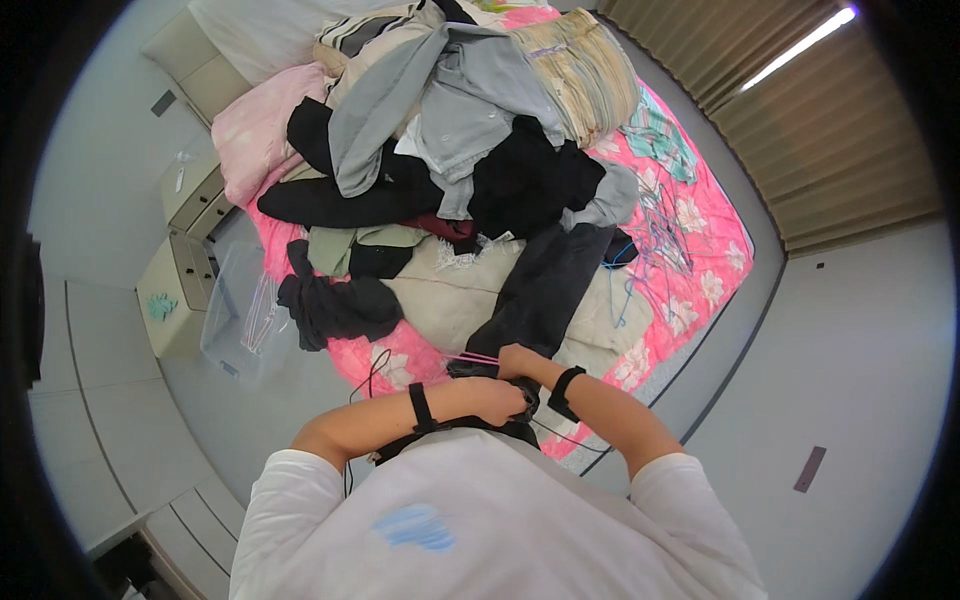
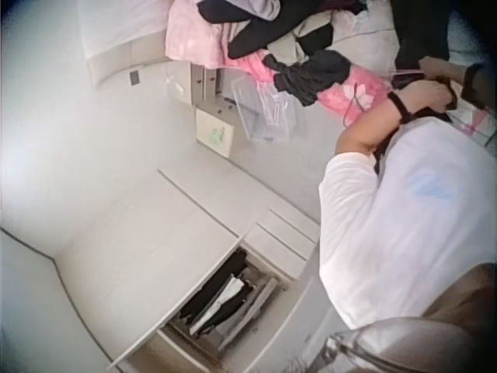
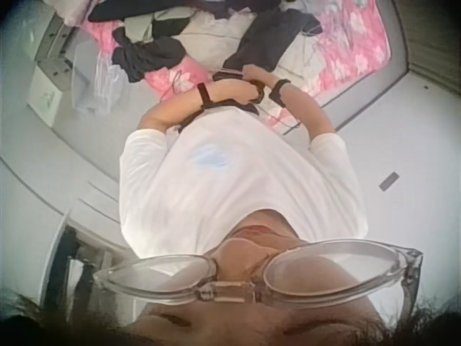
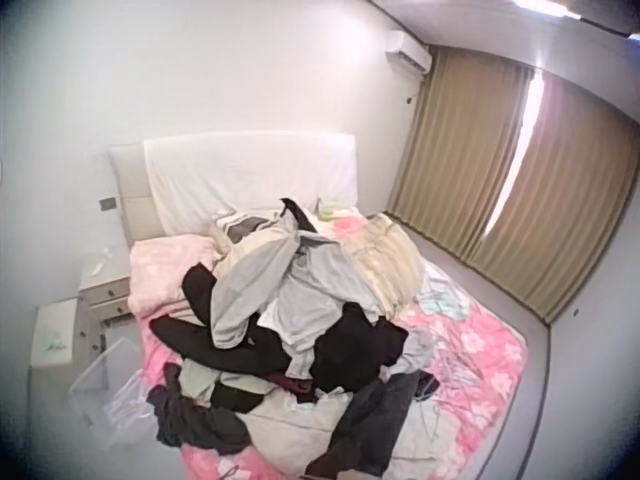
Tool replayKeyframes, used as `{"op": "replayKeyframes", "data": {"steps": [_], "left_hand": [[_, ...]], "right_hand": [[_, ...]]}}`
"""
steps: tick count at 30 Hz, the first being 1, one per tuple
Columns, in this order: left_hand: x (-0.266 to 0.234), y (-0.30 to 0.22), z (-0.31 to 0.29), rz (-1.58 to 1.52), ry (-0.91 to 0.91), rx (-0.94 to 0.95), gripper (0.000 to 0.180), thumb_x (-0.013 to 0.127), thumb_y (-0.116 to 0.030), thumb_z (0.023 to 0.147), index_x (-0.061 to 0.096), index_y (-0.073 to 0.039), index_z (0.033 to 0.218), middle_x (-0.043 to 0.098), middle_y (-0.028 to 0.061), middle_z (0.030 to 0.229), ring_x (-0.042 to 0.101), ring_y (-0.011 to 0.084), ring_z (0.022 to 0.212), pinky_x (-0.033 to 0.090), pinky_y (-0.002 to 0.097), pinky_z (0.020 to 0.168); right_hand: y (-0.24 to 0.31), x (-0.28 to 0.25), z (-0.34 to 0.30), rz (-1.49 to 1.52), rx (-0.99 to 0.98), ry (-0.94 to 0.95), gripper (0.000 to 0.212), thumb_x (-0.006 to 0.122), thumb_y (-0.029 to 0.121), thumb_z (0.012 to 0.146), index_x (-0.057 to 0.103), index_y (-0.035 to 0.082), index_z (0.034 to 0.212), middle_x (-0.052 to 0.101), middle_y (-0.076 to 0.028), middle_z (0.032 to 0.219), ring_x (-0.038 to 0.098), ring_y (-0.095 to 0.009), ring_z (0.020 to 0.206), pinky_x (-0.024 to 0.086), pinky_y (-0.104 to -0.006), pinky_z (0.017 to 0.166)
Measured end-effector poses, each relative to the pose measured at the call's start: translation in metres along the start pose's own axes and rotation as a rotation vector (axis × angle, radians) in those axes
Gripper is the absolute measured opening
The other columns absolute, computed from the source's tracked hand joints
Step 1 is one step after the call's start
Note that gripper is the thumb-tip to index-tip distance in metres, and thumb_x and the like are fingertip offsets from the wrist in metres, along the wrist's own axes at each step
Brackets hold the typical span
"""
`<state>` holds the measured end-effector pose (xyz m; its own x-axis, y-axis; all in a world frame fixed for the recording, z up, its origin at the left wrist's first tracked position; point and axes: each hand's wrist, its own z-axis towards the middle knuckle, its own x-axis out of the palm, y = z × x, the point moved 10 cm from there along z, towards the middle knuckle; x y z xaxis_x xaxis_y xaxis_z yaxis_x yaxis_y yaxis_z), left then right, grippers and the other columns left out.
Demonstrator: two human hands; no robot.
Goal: The person picks up several garments from a pile on a bed, places each one onto a clothes hanger, and hangs the hangers on a rod inside a wardrobe.
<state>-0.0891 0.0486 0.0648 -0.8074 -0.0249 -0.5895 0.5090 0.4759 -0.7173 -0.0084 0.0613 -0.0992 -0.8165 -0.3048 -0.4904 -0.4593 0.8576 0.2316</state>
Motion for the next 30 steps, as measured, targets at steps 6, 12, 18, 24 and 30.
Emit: {"op": "replayKeyframes", "data": {"steps": [6, 12, 18, 24, 30], "left_hand": [[-0.011, 0.031, -0.061, -0.264, -0.172, -0.083, 0.059, 0.054, -0.051, 0.090, 0.063, 0.008, 0.096, 0.062, 0.0271, 0.104, 0.059, 0.0401, 0.097, 0.047, 0.0447, 0.084], [-0.013, 0.142, -0.105, -0.821, -0.577, -0.352, 0.061, 0.058, -0.053, 0.087, 0.059, 0.008, 0.096, 0.060, 0.0256, 0.102, 0.060, 0.0376, 0.092, 0.047, 0.0426, 0.082], [-0.090, 0.166, -0.168, 0.040, -1.203, -0.818, 0.058, 0.072, -0.039, 0.078, 0.052, 0.004, 0.111, 0.056, 0.0251, 0.114, 0.059, 0.0403, 0.097, 0.047, 0.0480, 0.083], [0.121, 0.305, -0.104, -1.437, -0.527, -0.903, 0.080, 0.077, -0.044, 0.075, 0.044, 0.006, 0.128, 0.052, 0.0274, 0.126, 0.057, 0.0382, 0.110, 0.047, 0.0509, 0.093], [0.131, 0.253, -0.028, -1.722, -0.229, -0.579, 0.056, 0.064, -0.036, 0.088, 0.049, 0.008, 0.119, 0.063, 0.0260, 0.104, 0.065, 0.0346, 0.096, 0.055, 0.0501, 0.084]], "right_hand": [[-0.052, -0.158, -0.113, 0.531, -0.164, -0.703, 0.035, 0.063, 0.016, 0.072, 0.061, -0.002, 0.103, 0.065, -0.016, 0.079, 0.064, -0.028, 0.064, 0.052, -0.0375, 0.057], [-0.077, -0.203, -0.280, 1.080, 0.016, -0.903, 0.049, 0.059, 0.004, 0.073, 0.047, 0.003, 0.121, 0.058, -0.005, 0.073, 0.051, -0.009, 0.051, 0.036, -0.0246, 0.040], [-0.054, -0.175, -0.348, 1.213, -0.047, -1.146, 0.050, 0.054, -0.006, 0.072, 0.046, -0.001, 0.121, 0.061, -0.005, 0.080, 0.055, -0.011, 0.059, 0.042, -0.0239, 0.050], [-0.065, -0.135, -0.337, 1.399, -0.032, -1.135, 0.046, 0.055, -0.006, 0.072, 0.047, 0.002, 0.117, 0.062, -0.005, 0.082, 0.057, -0.011, 0.066, 0.043, -0.0239, 0.055], [-0.073, -0.114, -0.335, 1.417, -0.011, -1.148, 0.045, 0.055, -0.005, 0.073, 0.048, 0.004, 0.117, 0.060, -0.003, 0.083, 0.052, -0.010, 0.064, 0.038, -0.0241, 0.054]]}}
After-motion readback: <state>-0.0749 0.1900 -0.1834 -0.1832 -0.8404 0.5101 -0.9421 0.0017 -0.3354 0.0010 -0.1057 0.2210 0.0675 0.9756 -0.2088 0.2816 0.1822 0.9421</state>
